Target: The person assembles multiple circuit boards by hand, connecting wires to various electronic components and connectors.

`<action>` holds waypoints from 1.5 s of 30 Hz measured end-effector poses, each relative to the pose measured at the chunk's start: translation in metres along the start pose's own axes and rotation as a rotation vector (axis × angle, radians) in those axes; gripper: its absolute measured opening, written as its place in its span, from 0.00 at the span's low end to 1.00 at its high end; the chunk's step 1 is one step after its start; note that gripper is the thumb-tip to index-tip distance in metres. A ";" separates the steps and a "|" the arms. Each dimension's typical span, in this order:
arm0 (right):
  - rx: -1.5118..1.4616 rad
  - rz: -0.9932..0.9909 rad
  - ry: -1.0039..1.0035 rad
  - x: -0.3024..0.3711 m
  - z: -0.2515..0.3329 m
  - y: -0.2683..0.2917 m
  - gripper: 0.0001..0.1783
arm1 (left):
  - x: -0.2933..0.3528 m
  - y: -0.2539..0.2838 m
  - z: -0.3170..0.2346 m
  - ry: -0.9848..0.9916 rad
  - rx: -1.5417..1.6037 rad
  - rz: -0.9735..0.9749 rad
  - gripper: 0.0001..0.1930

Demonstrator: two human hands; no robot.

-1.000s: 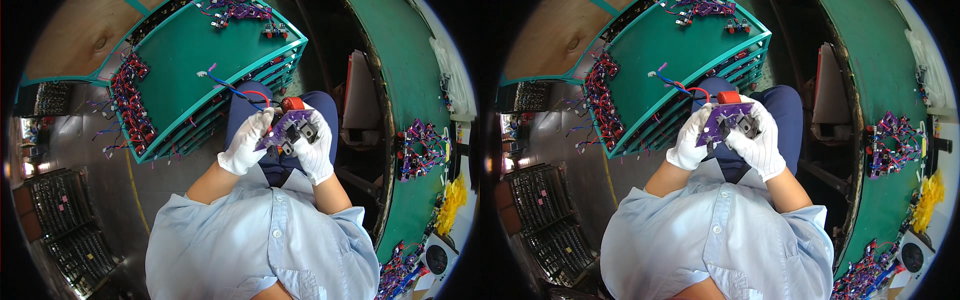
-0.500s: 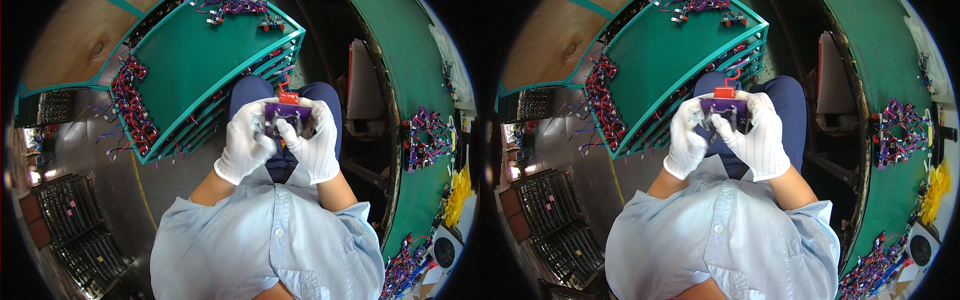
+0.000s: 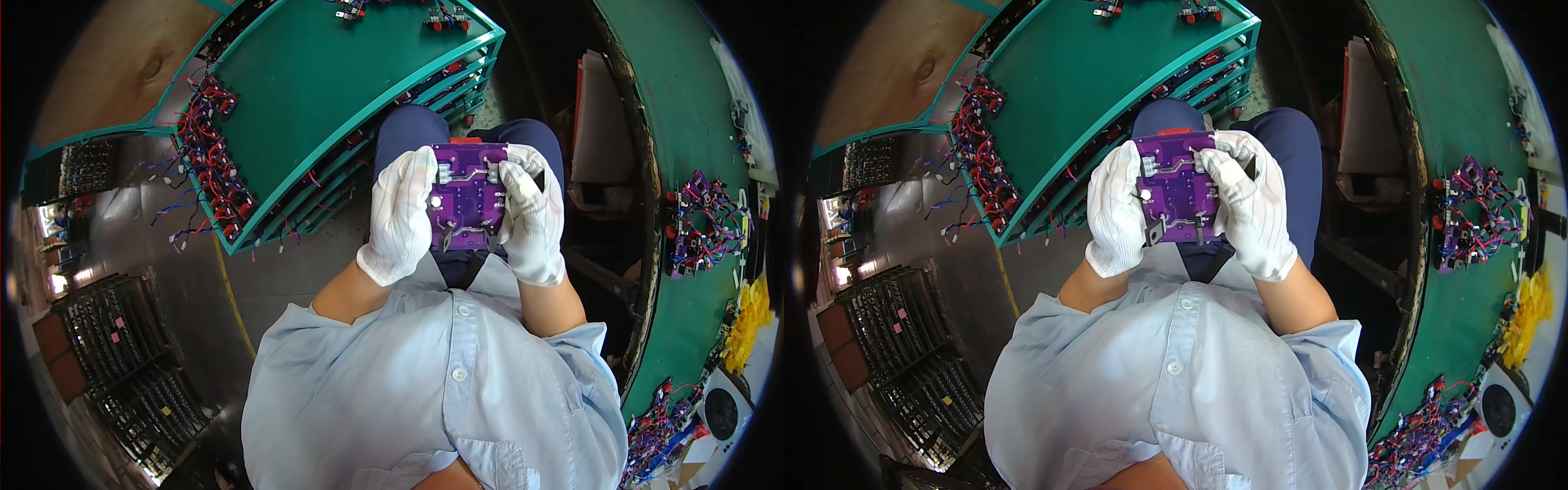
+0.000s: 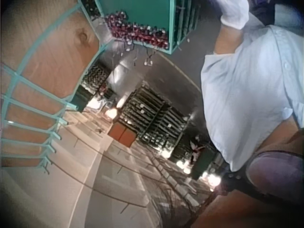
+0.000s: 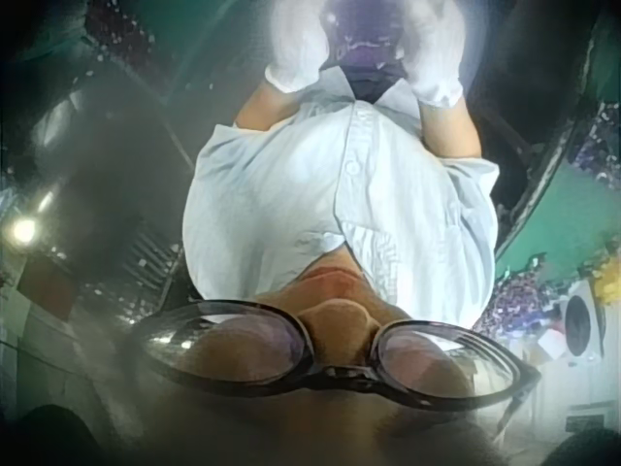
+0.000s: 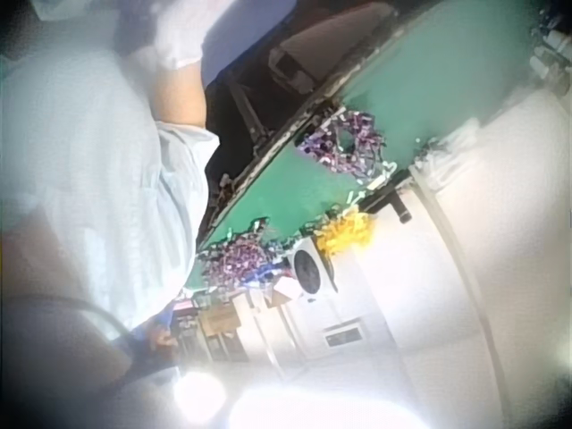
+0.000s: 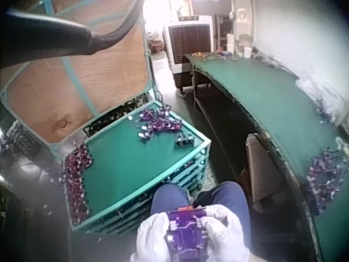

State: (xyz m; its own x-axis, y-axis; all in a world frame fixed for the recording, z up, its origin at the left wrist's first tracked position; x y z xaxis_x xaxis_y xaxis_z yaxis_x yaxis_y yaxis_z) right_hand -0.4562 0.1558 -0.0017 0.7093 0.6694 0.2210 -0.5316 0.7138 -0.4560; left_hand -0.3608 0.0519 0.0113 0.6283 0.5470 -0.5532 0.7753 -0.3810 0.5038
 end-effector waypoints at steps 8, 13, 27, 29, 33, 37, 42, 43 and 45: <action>0.002 0.030 0.121 -0.014 -0.013 0.017 0.22 | -0.003 0.002 0.011 0.251 0.127 -0.050 0.15; 0.121 0.199 0.087 0.002 -0.019 0.003 0.40 | 0.004 -0.012 0.032 0.625 0.757 0.091 0.14; 0.018 0.097 0.003 0.004 -0.008 -0.001 0.31 | -0.002 -0.005 0.002 0.610 0.868 0.365 0.13; -0.018 0.078 0.007 0.005 -0.007 -0.003 0.30 | 0.001 -0.007 0.003 0.633 0.873 0.379 0.13; -0.116 0.058 -0.006 0.004 -0.008 0.000 0.26 | 0.005 -0.011 0.008 0.640 0.911 0.248 0.12; -0.157 0.063 -0.030 0.003 -0.006 0.000 0.25 | 0.003 -0.005 0.005 0.403 0.487 0.277 0.12; -0.181 0.075 -0.052 -0.002 -0.011 0.007 0.24 | 0.004 -0.004 0.006 0.426 0.573 0.291 0.12; -0.216 0.116 -0.095 -0.002 -0.012 0.006 0.24 | 0.006 -0.004 0.008 0.448 0.586 0.306 0.13; -0.295 0.089 -0.098 0.000 -0.011 0.005 0.24 | 0.009 -0.006 0.008 0.402 0.489 0.254 0.13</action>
State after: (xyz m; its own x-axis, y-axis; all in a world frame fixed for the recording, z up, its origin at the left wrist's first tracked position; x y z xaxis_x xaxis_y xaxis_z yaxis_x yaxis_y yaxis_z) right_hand -0.4540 0.1568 -0.0139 0.6103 0.7535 0.2444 -0.4225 0.5707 -0.7041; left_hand -0.3594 0.0534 -0.0023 0.7951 0.5945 -0.1204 0.6064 -0.7755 0.1758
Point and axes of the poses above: each hand's wrist, its own x-axis away from the middle knuckle, its own y-axis out of the back of the hand, z = x × y, the point moved 4 cm from there along -x, towards the middle knuckle, and after that the axes turned 7 degrees about -x, right-handed, at the moved point
